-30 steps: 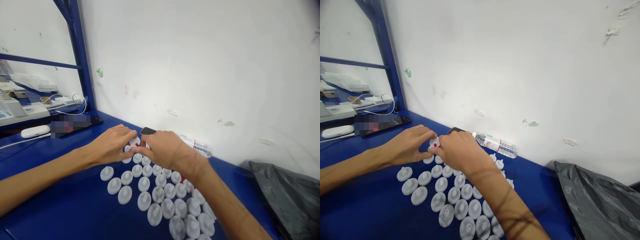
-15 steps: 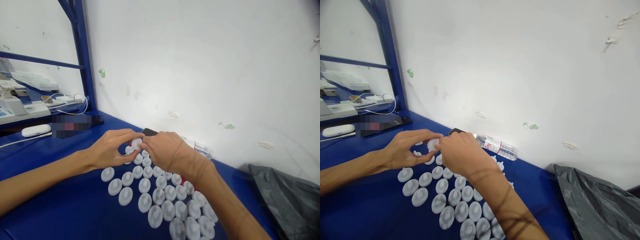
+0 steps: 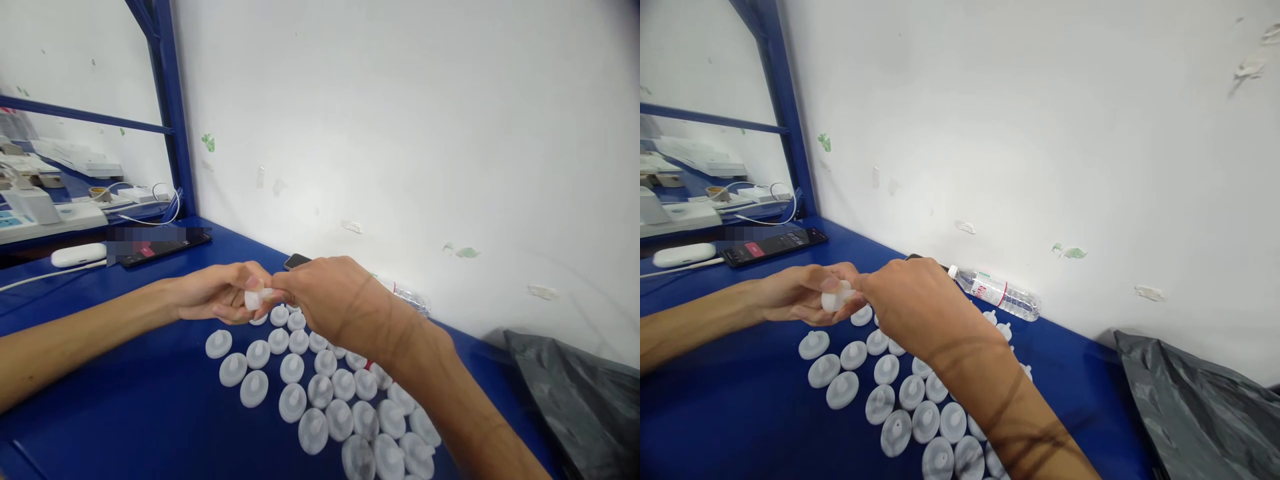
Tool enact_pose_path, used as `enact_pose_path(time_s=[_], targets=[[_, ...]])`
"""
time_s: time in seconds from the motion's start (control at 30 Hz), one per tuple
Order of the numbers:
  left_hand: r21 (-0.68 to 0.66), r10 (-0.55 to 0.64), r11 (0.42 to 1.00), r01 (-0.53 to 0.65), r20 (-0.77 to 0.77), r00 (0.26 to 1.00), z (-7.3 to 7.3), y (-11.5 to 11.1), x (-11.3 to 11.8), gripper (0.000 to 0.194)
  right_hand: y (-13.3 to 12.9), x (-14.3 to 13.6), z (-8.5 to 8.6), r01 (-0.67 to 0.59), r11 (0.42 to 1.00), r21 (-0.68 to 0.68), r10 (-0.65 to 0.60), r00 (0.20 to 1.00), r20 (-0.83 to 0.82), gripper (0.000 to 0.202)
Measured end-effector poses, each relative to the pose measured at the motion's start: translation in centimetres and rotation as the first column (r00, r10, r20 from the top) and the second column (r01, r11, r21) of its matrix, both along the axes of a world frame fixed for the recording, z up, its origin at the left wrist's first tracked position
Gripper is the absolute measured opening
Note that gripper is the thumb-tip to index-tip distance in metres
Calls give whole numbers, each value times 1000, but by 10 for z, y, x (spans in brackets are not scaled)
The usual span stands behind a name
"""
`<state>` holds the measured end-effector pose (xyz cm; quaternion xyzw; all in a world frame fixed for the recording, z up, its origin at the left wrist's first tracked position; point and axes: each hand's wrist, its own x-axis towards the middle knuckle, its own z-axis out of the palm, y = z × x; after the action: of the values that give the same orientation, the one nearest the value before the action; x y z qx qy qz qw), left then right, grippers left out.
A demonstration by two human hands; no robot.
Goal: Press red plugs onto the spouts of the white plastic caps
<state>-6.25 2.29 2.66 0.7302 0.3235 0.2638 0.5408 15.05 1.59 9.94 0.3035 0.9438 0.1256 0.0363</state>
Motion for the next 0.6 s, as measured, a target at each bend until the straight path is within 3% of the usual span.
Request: enact_pose_path(time_s=[0.1,0.27,0.37,0.43,0.47,0.6], targets=[[-36,-35,999,35,14,999,-1,1,-1,34,4,1,-6,-173,985,20,174,977,-123,25],[48,-7,999,10,-64,998,6,-6,1,35,13,6,-18,-213,975,-59,195,955,-224,17],[320,156,942,-97,-164,974,15,-18,4,14,16,8,-19,-187,971,-148,149,959,-239,23],[512,232,855,-82,-236,944,22,-27,5,14,16,7,-16,-213,942,-261,141,953,-268,25],[535,222,843,-57,-251,942,24,-29,5,15,14,7,-13,-228,924,-308,142,950,-279,26],[277,27,961,12,-137,990,25,-23,0,17,8,0,-5,-233,905,-356,148,957,-249,20]])
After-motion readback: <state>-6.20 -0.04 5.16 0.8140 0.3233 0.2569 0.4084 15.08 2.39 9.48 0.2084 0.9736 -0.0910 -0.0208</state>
